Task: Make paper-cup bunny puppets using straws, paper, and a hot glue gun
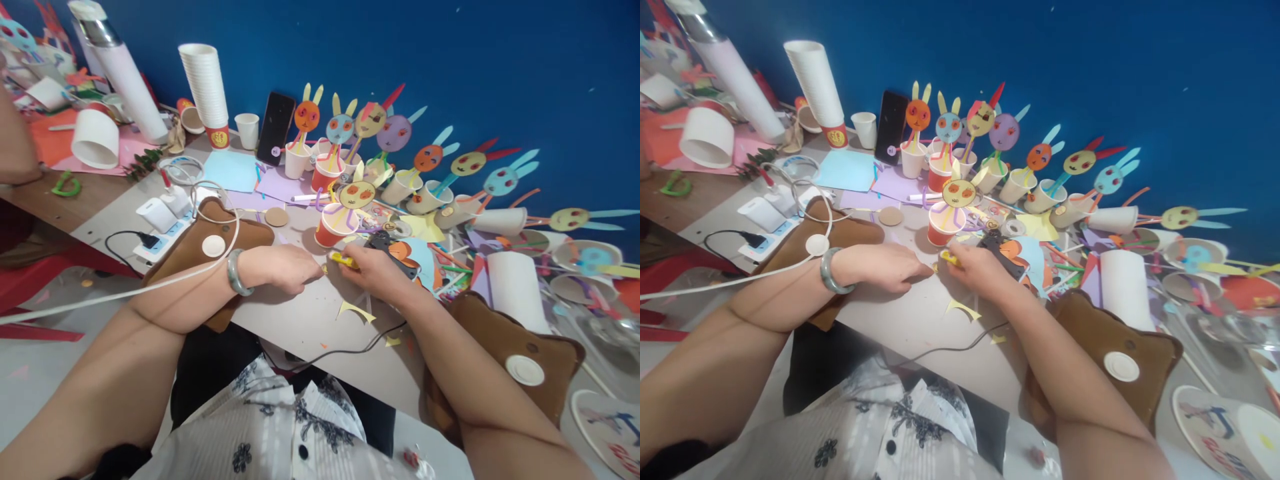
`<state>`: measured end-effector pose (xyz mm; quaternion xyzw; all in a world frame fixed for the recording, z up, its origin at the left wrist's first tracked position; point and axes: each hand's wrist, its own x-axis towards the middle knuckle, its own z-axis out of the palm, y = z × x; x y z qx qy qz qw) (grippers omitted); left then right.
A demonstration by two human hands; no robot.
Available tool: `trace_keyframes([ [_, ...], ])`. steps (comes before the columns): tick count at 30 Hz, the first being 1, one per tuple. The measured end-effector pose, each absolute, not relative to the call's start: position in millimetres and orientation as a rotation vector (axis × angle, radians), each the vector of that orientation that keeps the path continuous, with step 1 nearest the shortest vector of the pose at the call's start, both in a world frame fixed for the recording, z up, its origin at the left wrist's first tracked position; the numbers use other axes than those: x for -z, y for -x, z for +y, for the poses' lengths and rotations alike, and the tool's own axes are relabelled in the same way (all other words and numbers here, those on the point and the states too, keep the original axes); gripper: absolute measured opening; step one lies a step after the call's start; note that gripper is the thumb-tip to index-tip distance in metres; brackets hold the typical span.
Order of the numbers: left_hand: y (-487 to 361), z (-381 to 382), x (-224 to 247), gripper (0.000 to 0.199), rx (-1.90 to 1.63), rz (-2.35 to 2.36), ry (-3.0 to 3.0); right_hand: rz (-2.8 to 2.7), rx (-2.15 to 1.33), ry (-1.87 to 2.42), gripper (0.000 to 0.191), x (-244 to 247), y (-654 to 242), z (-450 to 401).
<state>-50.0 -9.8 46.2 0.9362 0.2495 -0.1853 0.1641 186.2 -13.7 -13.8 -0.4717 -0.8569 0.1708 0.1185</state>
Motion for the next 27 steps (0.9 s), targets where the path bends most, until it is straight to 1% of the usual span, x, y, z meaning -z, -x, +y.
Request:
trace_keyframes([
  [3,50.2,-10.3,-47.9,0.022,0.512,0.712,-2.663,-2.411,-0.445,1.438,0.01,4.8,-190.6,-15.2],
  [8,50.6,-9.8,-45.9,0.024,0.498,0.719,-2.645,-2.457,-0.668,1.338,0.012,-7.3,-184.5,-24.7],
  [15,51.4,-9.6,-46.2,0.026,0.517,0.729,-2.652,-2.44,-0.967,1.267,0.016,-7.4,-197.5,-14.8],
  [19,51.7,-9.5,-47.5,0.025,0.529,0.72,-2.667,-2.541,-1.088,1.14,0.012,-10.4,-204.3,-12.1],
  [21,51.8,-8.9,-46.5,0.024,0.518,0.72,-2.668,-2.577,-1.047,1.118,0.011,-12.7,-201.7,-15.1],
  [27,51.9,-7.1,-43.8,0.025,0.442,0.718,-2.627,-2.468,-0.681,1.282,0.012,-12.5,-185.5,-25.6],
])
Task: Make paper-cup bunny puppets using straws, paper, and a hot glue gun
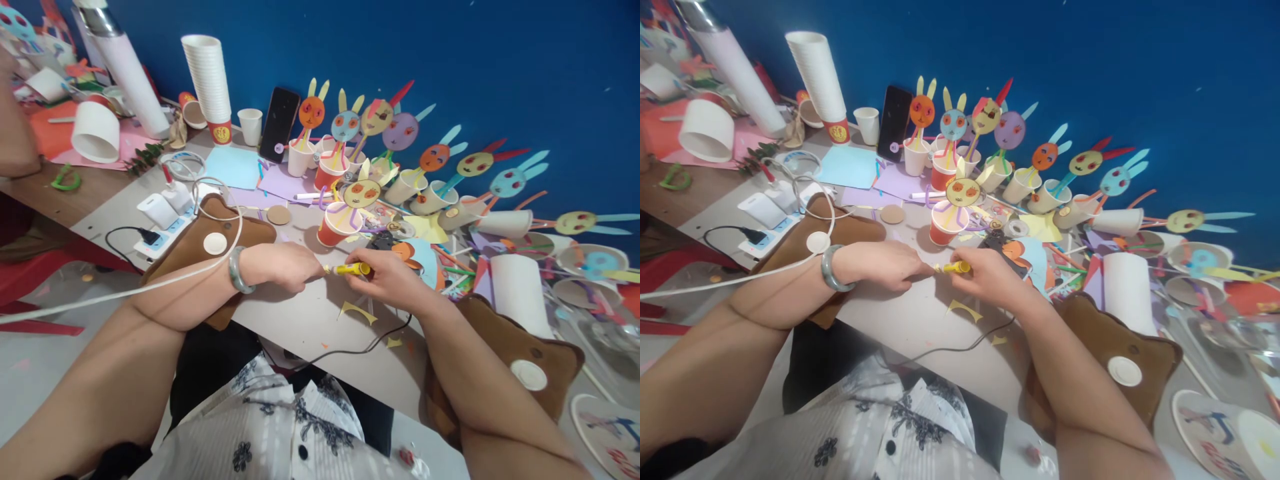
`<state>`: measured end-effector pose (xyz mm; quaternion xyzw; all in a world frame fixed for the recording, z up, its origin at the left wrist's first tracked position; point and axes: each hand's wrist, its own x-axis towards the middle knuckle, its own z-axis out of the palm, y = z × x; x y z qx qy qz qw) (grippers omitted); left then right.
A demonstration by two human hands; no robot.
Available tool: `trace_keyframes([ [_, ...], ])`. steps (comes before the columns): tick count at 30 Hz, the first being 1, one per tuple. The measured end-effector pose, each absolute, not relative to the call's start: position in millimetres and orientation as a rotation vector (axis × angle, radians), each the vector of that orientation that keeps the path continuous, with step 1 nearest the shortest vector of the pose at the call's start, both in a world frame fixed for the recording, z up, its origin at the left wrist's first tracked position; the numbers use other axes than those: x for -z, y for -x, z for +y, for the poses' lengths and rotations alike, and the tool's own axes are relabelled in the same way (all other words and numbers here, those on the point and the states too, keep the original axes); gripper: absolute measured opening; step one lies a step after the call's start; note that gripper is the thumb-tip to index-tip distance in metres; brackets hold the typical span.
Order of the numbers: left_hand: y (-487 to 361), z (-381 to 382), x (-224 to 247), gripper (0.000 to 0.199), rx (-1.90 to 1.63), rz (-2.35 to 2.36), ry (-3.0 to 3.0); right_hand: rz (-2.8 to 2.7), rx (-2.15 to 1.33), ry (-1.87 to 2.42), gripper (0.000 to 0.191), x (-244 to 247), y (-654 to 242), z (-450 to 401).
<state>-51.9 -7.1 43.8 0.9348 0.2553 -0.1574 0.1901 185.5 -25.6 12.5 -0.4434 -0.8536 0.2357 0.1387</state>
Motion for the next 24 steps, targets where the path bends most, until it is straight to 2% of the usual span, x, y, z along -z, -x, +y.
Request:
trace_keyframes([
  [3,52.2,-7.1,-44.7,0.03,0.482,0.709,-2.642,-2.268,-0.786,1.381,0.014,-8.3,-183.4,-25.3],
  [7,53.7,-6.8,-44.2,0.032,0.479,0.713,-2.651,-2.178,-1.355,1.329,0.017,-8.3,-192.2,-19.4],
  [9,54.6,-6.5,-43.3,0.031,0.487,0.713,-2.658,-2.261,-1.504,1.254,0.019,-11.8,-197.4,-16.5],
  [17,55.0,-6.0,-43.5,0.028,0.48,0.7,-2.655,-2.643,-1.282,1.081,0.016,-26.1,-194.9,-22.7],
  [21,54.5,-6.1,-43.9,0.028,0.489,0.705,-2.657,-2.672,-1.301,1.11,0.033,-25.3,-192.6,-25.3],
  [24,54.5,-6.1,-42.8,0.029,0.489,0.702,-2.662,-2.679,-1.304,1.112,0.037,-23.5,-193.0,-24.8],
])
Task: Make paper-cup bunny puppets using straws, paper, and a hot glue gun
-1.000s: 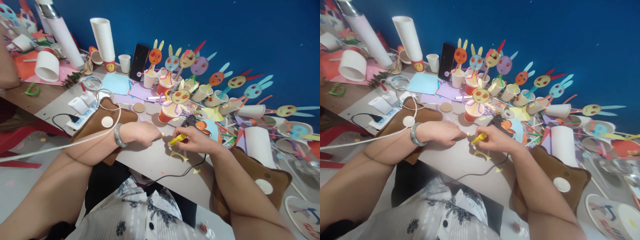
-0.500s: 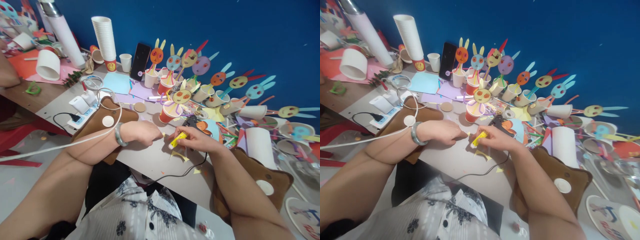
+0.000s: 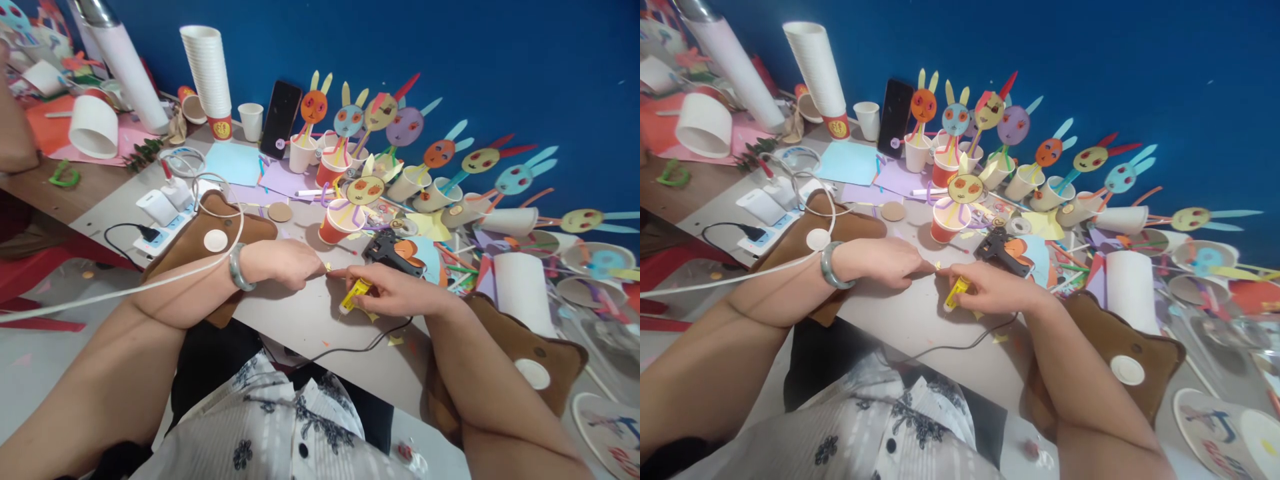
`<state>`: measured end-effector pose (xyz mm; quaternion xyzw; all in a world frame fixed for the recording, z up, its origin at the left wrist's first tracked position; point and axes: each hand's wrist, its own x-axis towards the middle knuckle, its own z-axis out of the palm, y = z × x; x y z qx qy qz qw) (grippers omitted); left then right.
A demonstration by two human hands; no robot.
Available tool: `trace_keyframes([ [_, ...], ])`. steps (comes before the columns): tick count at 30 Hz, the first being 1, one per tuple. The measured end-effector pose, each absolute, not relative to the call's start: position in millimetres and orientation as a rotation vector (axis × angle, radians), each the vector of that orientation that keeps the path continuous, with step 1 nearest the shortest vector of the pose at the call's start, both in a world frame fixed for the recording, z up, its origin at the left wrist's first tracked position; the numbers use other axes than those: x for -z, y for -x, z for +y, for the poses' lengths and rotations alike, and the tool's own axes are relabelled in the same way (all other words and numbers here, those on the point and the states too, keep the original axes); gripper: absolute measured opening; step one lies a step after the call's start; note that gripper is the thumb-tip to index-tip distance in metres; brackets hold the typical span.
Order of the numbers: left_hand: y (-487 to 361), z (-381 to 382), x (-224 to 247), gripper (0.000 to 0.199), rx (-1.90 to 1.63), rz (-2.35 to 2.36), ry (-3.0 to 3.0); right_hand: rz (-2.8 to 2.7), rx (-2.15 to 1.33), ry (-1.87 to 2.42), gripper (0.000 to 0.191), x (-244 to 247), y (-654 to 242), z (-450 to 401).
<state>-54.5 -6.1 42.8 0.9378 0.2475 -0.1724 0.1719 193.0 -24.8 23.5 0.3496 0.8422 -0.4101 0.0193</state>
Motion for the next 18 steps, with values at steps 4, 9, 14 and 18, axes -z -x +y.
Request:
trace_keyframes([
  [4,54.5,-5.8,-41.5,0.031,0.477,0.702,-2.667,2.639,1.254,-1.066,0.051,-22.6,-196.1,-24.0],
  [9,53.5,-5.8,-43.8,0.031,0.487,0.697,-2.654,2.778,1.126,-1.129,0.033,-29.9,-203.0,-25.3],
  [14,53.1,-4.9,-44.5,0.024,0.45,0.705,-2.645,2.82,0.989,-1.352,0.019,-36.0,-203.4,-26.2],
  [18,53.4,-2.1,-42.1,0.022,0.404,0.704,-2.641,2.711,1.136,-1.573,0.023,-40.4,-207.2,-25.1],
])
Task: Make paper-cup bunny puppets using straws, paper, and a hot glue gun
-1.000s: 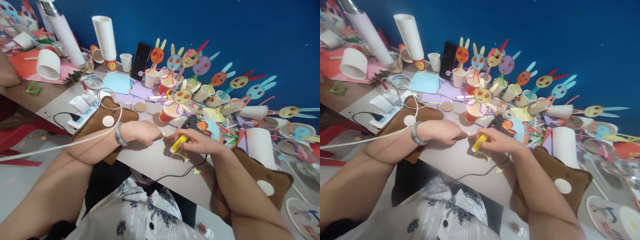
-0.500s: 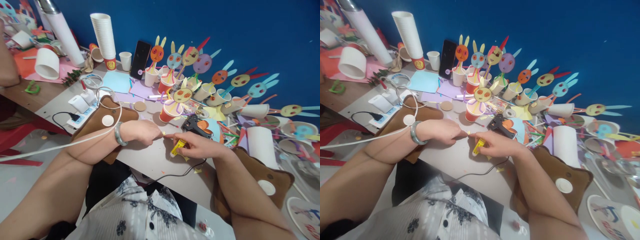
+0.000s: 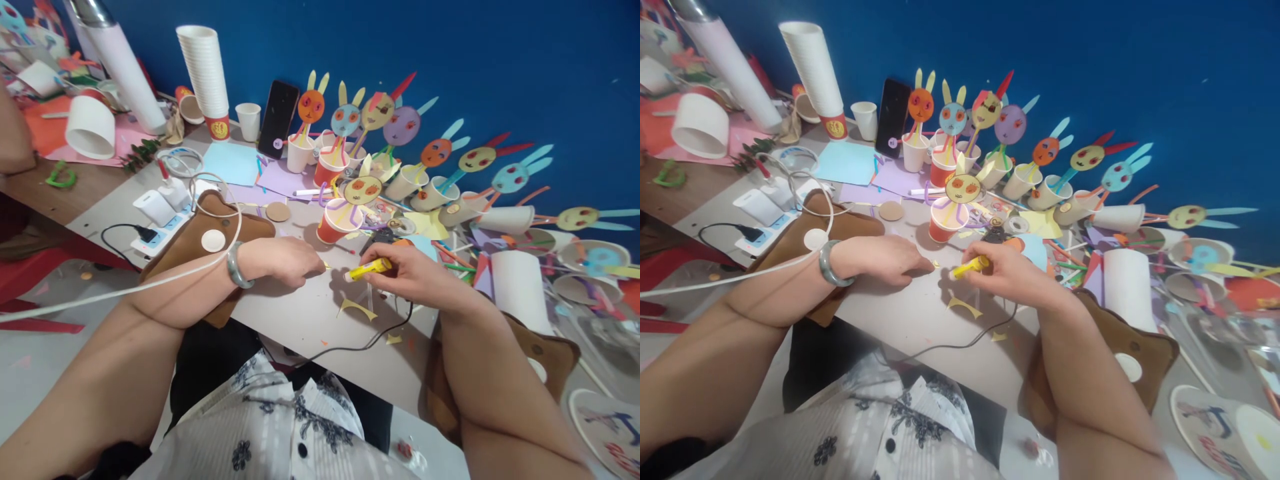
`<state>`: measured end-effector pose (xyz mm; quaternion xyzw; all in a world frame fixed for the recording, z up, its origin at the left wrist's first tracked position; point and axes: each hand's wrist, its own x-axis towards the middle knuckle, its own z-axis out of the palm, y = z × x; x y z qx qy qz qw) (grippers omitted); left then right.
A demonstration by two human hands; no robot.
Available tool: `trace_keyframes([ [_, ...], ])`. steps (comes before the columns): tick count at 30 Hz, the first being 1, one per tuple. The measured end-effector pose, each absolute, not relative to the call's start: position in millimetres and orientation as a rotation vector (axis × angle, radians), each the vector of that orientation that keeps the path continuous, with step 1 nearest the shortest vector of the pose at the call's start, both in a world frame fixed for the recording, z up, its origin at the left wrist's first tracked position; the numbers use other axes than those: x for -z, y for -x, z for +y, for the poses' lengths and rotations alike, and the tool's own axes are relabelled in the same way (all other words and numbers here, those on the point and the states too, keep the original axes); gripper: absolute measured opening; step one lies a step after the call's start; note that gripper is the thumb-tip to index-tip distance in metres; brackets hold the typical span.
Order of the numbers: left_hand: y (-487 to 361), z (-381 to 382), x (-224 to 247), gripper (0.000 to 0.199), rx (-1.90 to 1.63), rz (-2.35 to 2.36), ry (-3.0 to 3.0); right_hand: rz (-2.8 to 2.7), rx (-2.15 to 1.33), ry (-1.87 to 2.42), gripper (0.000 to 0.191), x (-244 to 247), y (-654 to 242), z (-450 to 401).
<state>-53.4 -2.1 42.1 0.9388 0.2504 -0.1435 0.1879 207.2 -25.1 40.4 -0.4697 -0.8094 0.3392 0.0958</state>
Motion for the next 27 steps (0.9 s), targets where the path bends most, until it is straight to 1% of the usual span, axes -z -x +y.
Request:
trace_keyframes([
  [3,53.4,1.1,-38.5,0.023,0.392,0.699,-2.642,-2.144,-1.22,1.364,0.033,-44.9,-217.3,-24.7],
  [6,53.4,4.9,-33.3,0.023,0.356,0.686,-2.652,-1.826,-1.281,1.203,0.049,-46.5,-226.2,-25.7],
  [7,53.5,5.9,-31.5,0.024,0.343,0.683,-2.653,-1.749,-1.283,1.117,0.052,-46.5,-226.9,-26.4],
  [9,53.8,7.4,-28.5,0.027,0.326,0.689,-2.638,-1.736,-1.349,0.992,0.05,-46.7,-223.6,-28.5],
  [13,53.8,7.8,-27.2,0.037,0.305,0.715,-2.584,-2.13,-1.535,0.985,0.032,-48.7,-208.9,-32.1],
  [16,52.9,7.6,-28.9,0.039,0.316,0.725,-2.566,-2.167,-1.423,1.062,0.031,-45.7,-206.1,-29.2],
  [21,51.7,10.6,-27.3,0.035,0.224,0.668,-2.578,-2.216,-1.096,1.303,0.031,-29.3,-214.0,-15.2],
  [27,51.7,16.2,-21.3,0.028,0.112,0.743,-2.539,-2.379,-0.961,1.494,0.019,-22.5,-212.0,-11.7],
])
